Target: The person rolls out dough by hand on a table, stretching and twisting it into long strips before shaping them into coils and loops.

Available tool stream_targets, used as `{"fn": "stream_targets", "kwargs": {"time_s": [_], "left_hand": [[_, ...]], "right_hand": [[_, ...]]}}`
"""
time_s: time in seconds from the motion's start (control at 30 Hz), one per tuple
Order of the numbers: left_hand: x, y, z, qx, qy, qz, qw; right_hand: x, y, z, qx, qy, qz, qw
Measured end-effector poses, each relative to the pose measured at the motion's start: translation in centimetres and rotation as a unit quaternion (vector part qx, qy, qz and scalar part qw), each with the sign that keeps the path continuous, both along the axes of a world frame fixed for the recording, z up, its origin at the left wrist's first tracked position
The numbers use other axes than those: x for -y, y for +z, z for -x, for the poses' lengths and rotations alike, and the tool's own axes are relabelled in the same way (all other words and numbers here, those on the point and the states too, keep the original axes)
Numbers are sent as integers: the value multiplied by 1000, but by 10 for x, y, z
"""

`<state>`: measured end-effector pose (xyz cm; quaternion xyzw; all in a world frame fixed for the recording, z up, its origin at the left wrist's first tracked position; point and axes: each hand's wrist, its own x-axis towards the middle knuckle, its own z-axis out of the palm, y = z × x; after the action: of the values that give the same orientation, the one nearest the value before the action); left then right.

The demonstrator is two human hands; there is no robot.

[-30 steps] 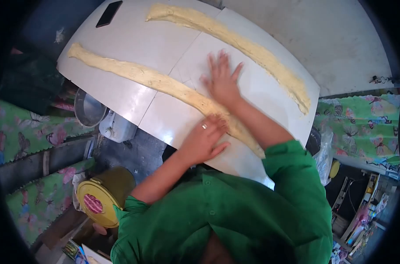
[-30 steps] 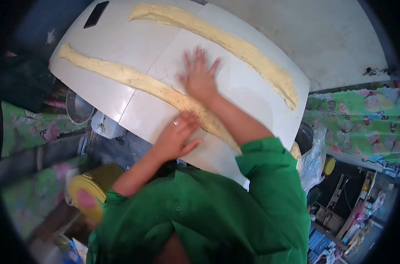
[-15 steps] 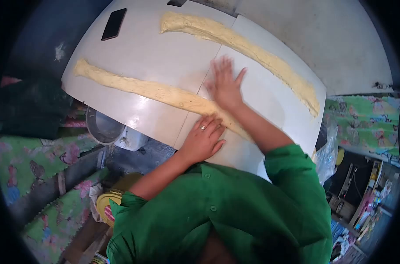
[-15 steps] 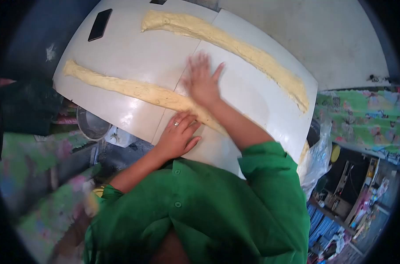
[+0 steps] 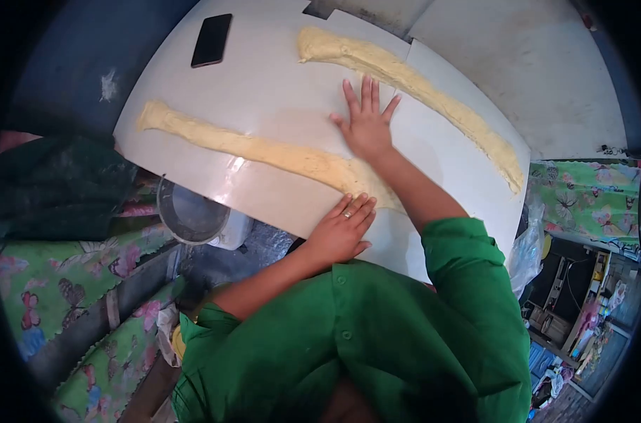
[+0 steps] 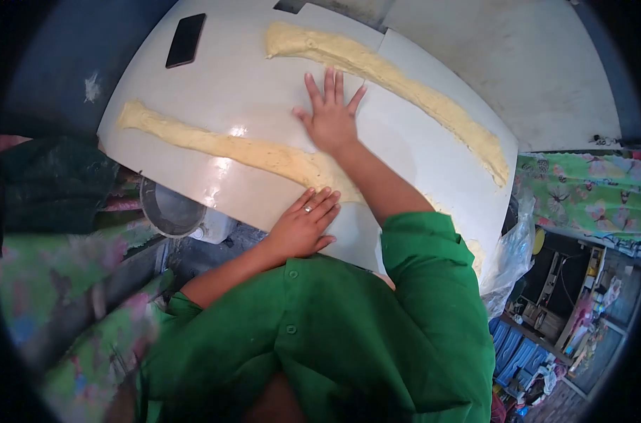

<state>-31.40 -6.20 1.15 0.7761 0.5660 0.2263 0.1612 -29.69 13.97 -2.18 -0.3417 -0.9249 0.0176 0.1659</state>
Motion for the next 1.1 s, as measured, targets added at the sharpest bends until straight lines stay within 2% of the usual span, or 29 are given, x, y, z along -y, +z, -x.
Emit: {"fn": "stream_targets", "kwargs": {"time_s": [0.07,0.1,0.13,0.2,0.27,0.33,0.4,0.43,0.53,0.57,0.6,0.67,0.7,0.77,0.8,0.87,0.9,0.93,1.0,1.03,1.07,1.1], "left_hand": [[2,1,15,15,-13,-6,1000],[4,6,25,12,34,-1,999],[6,10,34,12,81,7,997],[7,13,55,-34,205,-69,976],[2,13,75,-53,243,-59,967],[6,7,83,-46,240,-39,969],[3,3,86,-28,241,-11,970],[6,2,84,-29,245,-27,969],[7,4,82,-35,258,-38,965],[6,3,82,-34,256,-34,966],[4,2,84,-31,258,-32,965],[10,1,80,-25,274,-34,961],[10,1,81,-24,277,-47,959],[7,7,82,-29,285,-74,955],[7,5,85,-34,287,-77,954],[12,0,83,-10,276,-54,959],[13,2,81,8,282,-46,958],[18,2,81,13,278,-37,960],[19,6,95,113,254,-70,958],[24,10,105,167,263,-41,949],[27,13,126,160,253,-46,953],[31,13,147,103,271,-77,954]], "right_hand": [[-6,4,15,-4,-16,-44,999],[17,-6,22,-75,38,-15,996],[41,38,21,99,150,113,977],[16,-4,37,-41,42,5,998],[2,-4,51,-22,15,-16,1000],[6,14,67,-12,-5,-51,999],[39,28,67,103,200,45,973],[29,15,80,40,96,-14,994],[3,9,102,-17,48,-62,997],[13,-1,108,-99,82,-35,991],[45,8,109,100,138,-60,984],[50,9,118,-40,229,-26,972],[42,8,127,-41,227,-18,973],[16,6,153,-81,105,-62,989],[30,10,154,-86,108,-65,988],[70,16,146,17,272,4,962],[69,12,147,-32,305,-51,950],[62,8,152,-27,302,-42,952],[29,11,183,-14,110,-106,988],[29,11,189,6,87,-117,989],[39,7,189,-2,76,-122,990],[56,1,181,22,171,-99,980]]}}
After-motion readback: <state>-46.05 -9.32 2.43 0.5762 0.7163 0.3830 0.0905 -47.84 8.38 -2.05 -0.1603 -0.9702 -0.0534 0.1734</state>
